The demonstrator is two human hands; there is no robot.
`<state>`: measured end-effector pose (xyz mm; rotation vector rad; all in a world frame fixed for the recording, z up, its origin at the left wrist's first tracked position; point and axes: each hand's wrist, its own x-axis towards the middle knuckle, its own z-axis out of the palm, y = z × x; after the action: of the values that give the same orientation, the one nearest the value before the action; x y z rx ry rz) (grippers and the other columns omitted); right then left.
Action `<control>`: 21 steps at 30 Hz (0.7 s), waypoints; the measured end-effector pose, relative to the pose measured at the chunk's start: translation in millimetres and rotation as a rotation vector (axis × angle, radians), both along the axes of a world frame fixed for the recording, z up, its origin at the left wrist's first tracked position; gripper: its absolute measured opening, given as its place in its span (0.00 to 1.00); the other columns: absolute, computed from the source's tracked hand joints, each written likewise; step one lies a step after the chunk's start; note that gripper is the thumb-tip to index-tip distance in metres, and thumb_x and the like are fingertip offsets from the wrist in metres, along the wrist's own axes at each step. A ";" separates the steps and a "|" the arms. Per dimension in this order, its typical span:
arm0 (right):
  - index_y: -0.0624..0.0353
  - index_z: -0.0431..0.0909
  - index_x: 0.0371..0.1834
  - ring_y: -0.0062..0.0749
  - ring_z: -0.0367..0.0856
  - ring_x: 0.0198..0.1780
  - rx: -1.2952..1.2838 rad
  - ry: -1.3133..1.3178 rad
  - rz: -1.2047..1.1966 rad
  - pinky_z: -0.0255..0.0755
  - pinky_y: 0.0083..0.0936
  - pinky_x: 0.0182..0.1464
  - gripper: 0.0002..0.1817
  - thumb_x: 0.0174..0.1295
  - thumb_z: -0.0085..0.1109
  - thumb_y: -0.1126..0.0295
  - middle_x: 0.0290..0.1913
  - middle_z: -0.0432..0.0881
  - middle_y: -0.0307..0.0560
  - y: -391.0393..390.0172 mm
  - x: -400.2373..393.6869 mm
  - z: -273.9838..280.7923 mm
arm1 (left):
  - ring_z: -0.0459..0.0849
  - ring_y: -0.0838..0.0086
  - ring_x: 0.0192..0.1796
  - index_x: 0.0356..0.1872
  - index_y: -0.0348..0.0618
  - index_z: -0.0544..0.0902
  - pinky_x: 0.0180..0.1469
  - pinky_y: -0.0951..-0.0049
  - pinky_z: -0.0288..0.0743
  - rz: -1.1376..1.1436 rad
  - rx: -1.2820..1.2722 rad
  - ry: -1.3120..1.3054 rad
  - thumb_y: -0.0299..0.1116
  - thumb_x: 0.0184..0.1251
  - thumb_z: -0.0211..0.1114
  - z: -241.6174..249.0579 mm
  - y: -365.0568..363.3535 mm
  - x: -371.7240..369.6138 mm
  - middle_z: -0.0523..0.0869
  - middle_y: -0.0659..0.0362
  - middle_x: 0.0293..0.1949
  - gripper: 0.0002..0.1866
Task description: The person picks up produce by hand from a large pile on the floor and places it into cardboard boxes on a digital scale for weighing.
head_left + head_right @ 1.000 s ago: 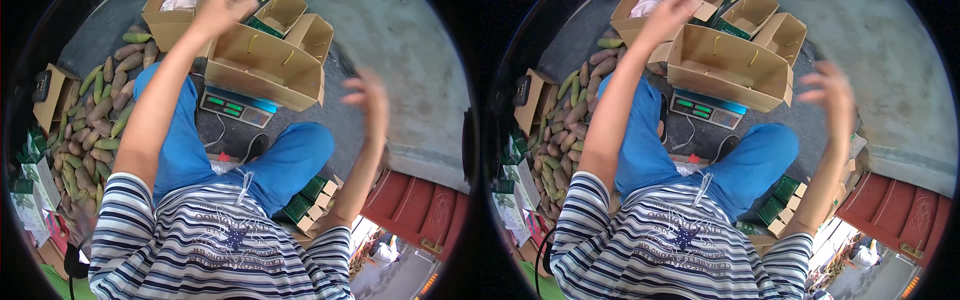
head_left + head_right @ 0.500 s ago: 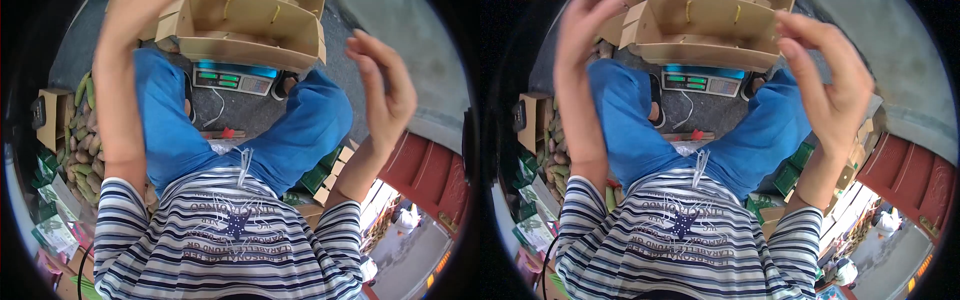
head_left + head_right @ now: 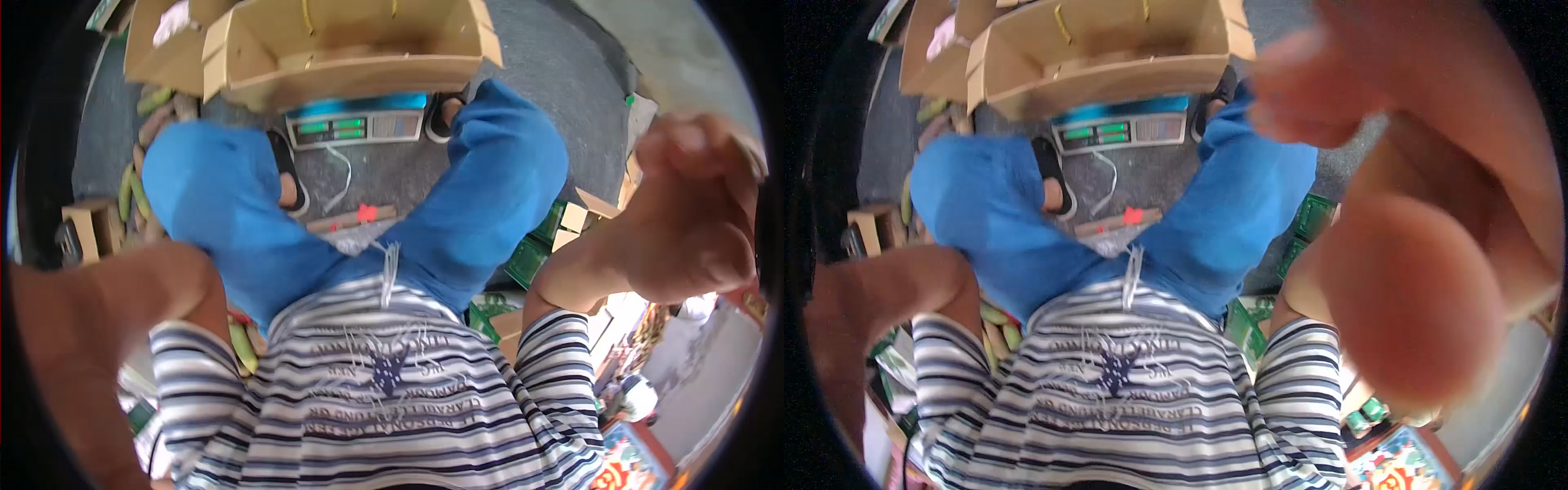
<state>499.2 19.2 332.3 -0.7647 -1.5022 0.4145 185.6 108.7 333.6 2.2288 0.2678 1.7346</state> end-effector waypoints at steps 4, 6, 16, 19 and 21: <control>0.73 0.72 0.44 0.32 0.76 0.25 0.091 -0.396 0.107 0.71 0.23 0.24 0.27 0.59 0.61 0.54 0.30 0.78 0.52 38.7 -15.0 -7.1 | 0.78 0.73 0.49 0.52 0.39 0.76 0.53 0.73 0.72 0.009 -0.006 0.002 0.23 0.55 0.65 -5.0 7.7 -6.1 0.80 0.57 0.48 0.21; 0.73 0.72 0.41 0.31 0.79 0.26 0.241 -0.293 0.264 0.72 0.24 0.23 0.24 0.58 0.62 0.58 0.27 0.79 0.49 73.6 -43.2 -16.7 | 0.78 0.72 0.50 0.52 0.39 0.76 0.53 0.73 0.72 -0.003 0.002 0.006 0.23 0.55 0.65 -7.3 16.3 -5.3 0.80 0.57 0.48 0.21; 0.71 0.74 0.33 0.34 0.81 0.28 0.078 -0.809 0.067 0.77 0.30 0.26 0.13 0.58 0.60 0.69 0.27 0.80 0.50 62.1 -111.2 -19.5 | 0.78 0.71 0.50 0.52 0.39 0.76 0.54 0.72 0.72 -0.041 -0.030 -0.038 0.24 0.55 0.65 -23.1 29.0 -2.5 0.80 0.57 0.49 0.21; 0.71 0.74 0.33 0.35 0.81 0.28 0.070 -0.767 0.057 0.78 0.30 0.26 0.12 0.58 0.60 0.69 0.27 0.80 0.50 60.4 -110.6 -19.8 | 0.78 0.71 0.51 0.52 0.39 0.76 0.54 0.72 0.71 -0.040 -0.018 -0.036 0.24 0.55 0.65 -23.3 28.9 -4.8 0.79 0.56 0.49 0.21; 0.70 0.74 0.32 0.35 0.81 0.28 0.062 -0.747 0.053 0.78 0.30 0.26 0.12 0.58 0.60 0.69 0.27 0.80 0.50 58.9 -110.0 -20.2 | 0.78 0.71 0.51 0.52 0.39 0.76 0.54 0.71 0.71 -0.041 -0.013 -0.048 0.24 0.55 0.65 -22.2 28.7 -4.2 0.79 0.56 0.49 0.21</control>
<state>389.2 78.1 312.1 -0.8801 -2.2218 0.1126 181.4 137.4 311.4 2.1658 0.2200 1.7572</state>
